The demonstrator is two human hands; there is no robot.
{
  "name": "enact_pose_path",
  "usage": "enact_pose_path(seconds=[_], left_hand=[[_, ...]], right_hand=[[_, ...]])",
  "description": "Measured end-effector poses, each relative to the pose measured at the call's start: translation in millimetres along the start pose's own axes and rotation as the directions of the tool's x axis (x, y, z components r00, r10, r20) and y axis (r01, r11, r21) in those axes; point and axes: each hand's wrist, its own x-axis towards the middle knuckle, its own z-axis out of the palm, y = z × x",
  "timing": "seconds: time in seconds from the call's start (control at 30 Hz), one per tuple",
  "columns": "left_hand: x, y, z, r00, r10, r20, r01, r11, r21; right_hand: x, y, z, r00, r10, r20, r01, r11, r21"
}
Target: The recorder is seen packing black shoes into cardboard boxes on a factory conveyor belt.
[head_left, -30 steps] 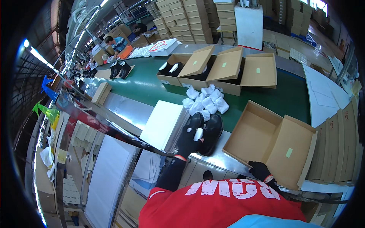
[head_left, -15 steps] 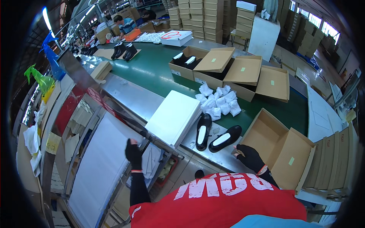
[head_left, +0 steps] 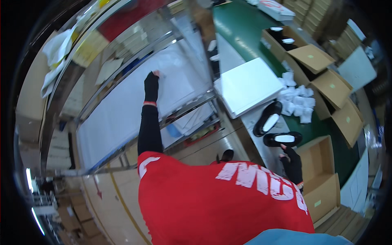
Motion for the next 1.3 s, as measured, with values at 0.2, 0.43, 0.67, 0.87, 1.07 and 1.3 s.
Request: enact_pose_path(seconds=[0.2,0.43,0.67,0.87,1.07,1.3], left_hand=[[-21,40,-47,0.842,-0.201,0.5,0.53,0.474,-0.703],[-164,236,126,0.295,0.353,0.888,0.412,0.792,-0.451],[-106,182,63,0.416,0.09,0.905,0.611,0.709,-0.351],[-76,76,-50,0.611,-0.541,0.579,0.407,0.841,0.356],[-100,84,-38,0.627,-0.505,0.593,0.32,0.861,0.395],[-110,167,49,0.742,-0.203,0.639,0.339,0.936,-0.096]], right_hand=[[-9,16,-10,0.973,0.203,0.109,-0.23,0.897,0.378],[34,-17,25,0.922,0.017,0.387,-0.367,0.356,0.859],[56,-15,-14,0.976,0.008,-0.216,0.076,0.922,0.379],[23,14,-51,0.945,0.209,-0.252,-0.058,0.865,0.499],[10,39,-85,0.889,0.22,-0.402,-0.064,0.929,0.366],[-97,136,-214,0.701,0.019,-0.713,-0.141,0.984,-0.113]])
